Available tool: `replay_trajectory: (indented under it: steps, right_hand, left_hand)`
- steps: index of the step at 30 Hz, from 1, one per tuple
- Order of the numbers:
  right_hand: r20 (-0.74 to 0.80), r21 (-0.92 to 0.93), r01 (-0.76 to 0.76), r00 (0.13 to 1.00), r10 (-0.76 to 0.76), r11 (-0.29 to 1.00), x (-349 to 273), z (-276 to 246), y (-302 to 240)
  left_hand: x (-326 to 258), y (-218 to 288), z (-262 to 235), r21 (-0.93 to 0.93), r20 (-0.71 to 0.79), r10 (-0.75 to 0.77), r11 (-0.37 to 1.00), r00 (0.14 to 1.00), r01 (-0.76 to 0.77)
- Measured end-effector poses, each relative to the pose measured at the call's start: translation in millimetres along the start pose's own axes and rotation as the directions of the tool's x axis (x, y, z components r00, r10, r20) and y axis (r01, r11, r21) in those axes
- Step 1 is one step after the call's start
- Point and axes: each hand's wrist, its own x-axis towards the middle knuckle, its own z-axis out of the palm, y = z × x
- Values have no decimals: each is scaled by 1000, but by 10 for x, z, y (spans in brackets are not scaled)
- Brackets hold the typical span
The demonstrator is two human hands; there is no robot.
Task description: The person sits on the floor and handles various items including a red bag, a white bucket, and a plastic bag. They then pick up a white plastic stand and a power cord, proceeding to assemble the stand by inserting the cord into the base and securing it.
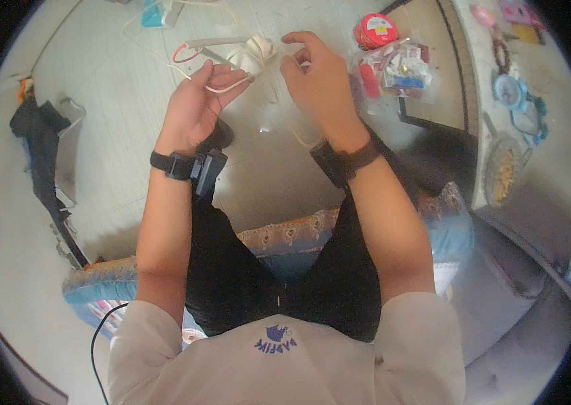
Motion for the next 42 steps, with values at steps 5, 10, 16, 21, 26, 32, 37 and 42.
replay_trajectory:
  steps: [5, 10, 16, 21, 26, 32, 37, 42]
  right_hand:
    - [140, -51, 171, 977, -163, 984, 157, 188, 154]
    - [100, -100, 139, 987, -129, 985, 272, 228, 316]
    - [-13, 19, -32, 999, 33, 999, 359, 222, 241]
    - [-77, 48, 15, 997, -11, 999, 341, 243, 314]
    - [-32, 243, -40, 998, 49, 969, 310, 320, 265]
    - [70, 223, -83, 995, 69, 971, 339, 249, 175]
    - [138, 220, -143, 984, 114, 965, 343, 218, 185]
    - [206, 290, -157, 974, 99, 944, 348, 228, 253]
  left_hand:
    - [297, -89, 43, 33, -34, 44, 999, 998, -43]
    - [448, -127, 223, -20, -1, 163, 986, 987, -163]
    - [457, -223, 357, 60, 45, 288, 955, 956, -291]
    - [428, -273, 381, 249, 99, 383, 884, 918, -396]
    - [413, -311, 407, 248, 73, 415, 873, 907, -420]
    - [398, -327, 423, 353, 41, 403, 850, 914, -390]
    - [386, -256, 406, 439, 73, 369, 822, 926, -362]
    - [396, -246, 344, 440, 83, 328, 835, 941, -330]
